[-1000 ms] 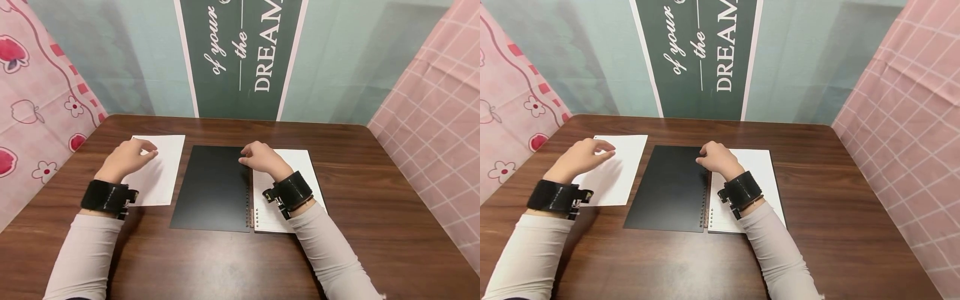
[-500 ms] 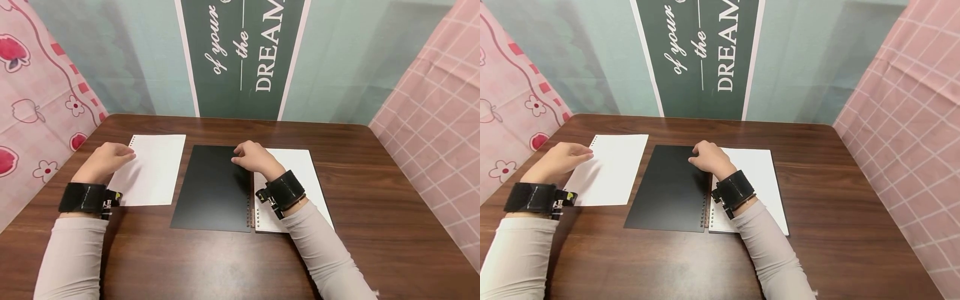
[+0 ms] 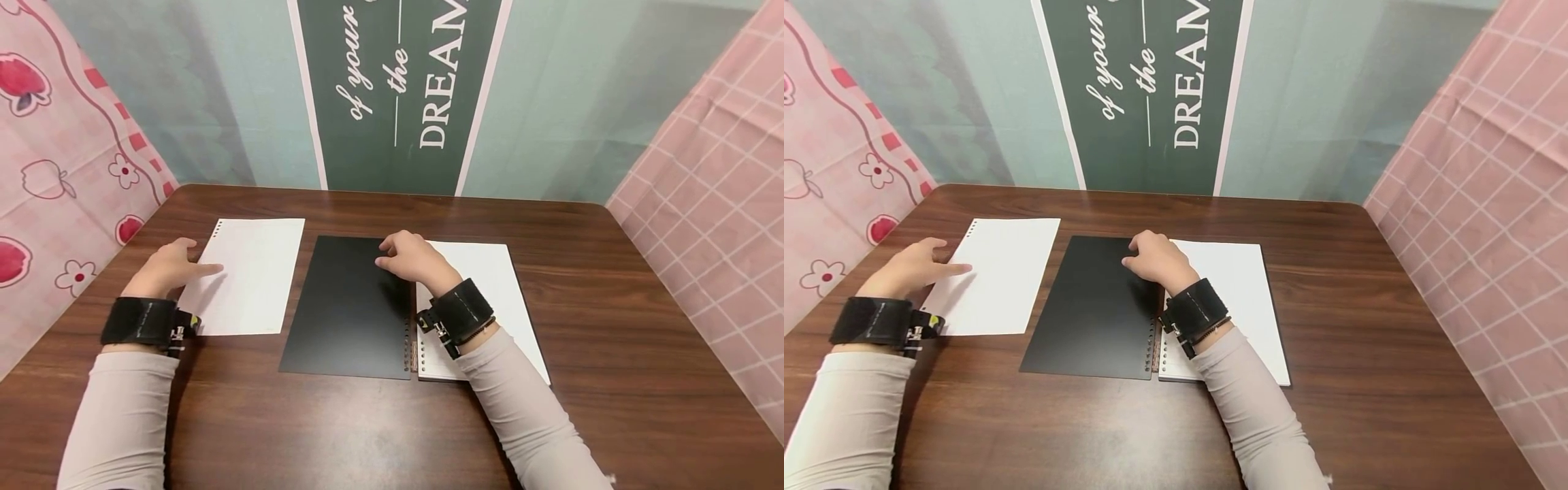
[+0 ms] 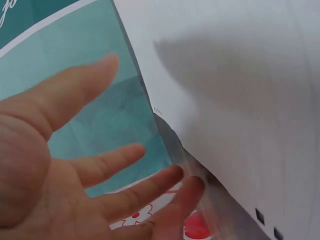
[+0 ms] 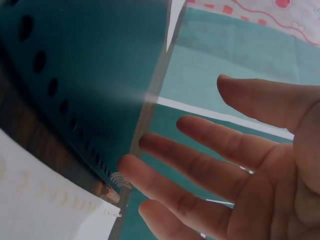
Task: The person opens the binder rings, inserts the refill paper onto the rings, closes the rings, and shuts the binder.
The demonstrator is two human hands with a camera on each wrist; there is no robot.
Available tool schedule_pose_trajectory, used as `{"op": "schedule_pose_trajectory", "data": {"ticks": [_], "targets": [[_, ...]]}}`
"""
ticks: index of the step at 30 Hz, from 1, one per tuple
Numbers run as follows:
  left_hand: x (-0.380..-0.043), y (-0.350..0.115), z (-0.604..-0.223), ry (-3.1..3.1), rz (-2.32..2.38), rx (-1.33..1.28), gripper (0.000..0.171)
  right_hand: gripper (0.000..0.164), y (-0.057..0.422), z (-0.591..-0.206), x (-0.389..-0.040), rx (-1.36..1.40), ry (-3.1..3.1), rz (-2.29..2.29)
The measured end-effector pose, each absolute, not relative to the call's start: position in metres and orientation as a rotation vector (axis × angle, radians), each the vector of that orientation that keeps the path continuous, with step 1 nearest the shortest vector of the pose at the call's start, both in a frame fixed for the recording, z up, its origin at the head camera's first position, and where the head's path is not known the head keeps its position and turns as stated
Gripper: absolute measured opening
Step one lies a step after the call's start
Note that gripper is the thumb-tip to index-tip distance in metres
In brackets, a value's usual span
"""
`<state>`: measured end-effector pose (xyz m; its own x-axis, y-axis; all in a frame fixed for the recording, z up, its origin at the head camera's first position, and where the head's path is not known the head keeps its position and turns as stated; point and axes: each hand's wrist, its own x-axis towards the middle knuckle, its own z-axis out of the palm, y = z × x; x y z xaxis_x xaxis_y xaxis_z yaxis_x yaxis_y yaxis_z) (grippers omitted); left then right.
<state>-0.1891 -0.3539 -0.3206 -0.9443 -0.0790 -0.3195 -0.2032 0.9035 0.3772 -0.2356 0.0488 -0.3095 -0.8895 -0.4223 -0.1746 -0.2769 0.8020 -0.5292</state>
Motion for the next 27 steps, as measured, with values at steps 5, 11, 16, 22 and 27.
{"op": "schedule_pose_trajectory", "data": {"ticks": [5,11,16,22,27], "targets": [[-0.188,-0.348,-0.321,2.743,0.482,-0.195,0.11,0.044,0.046,-0.311,-0.235,-0.537,2.713,-0.725],[-0.188,-0.344,-0.322,2.752,0.485,-0.173,0.112,0.047,0.041,-0.312,-0.234,-0.559,2.72,-0.701],[-0.19,-0.343,-0.322,2.76,0.501,-0.14,0.109,0.047,0.037,-0.311,-0.233,-0.578,2.719,-0.691],[-0.19,-0.342,-0.322,2.743,0.51,-0.17,0.108,0.047,0.031,-0.311,-0.231,-0.592,2.713,-0.689],[-0.188,-0.342,-0.322,2.732,0.564,-0.207,0.109,0.048,0.028,-0.312,-0.229,-0.587,2.703,-0.701]]}}
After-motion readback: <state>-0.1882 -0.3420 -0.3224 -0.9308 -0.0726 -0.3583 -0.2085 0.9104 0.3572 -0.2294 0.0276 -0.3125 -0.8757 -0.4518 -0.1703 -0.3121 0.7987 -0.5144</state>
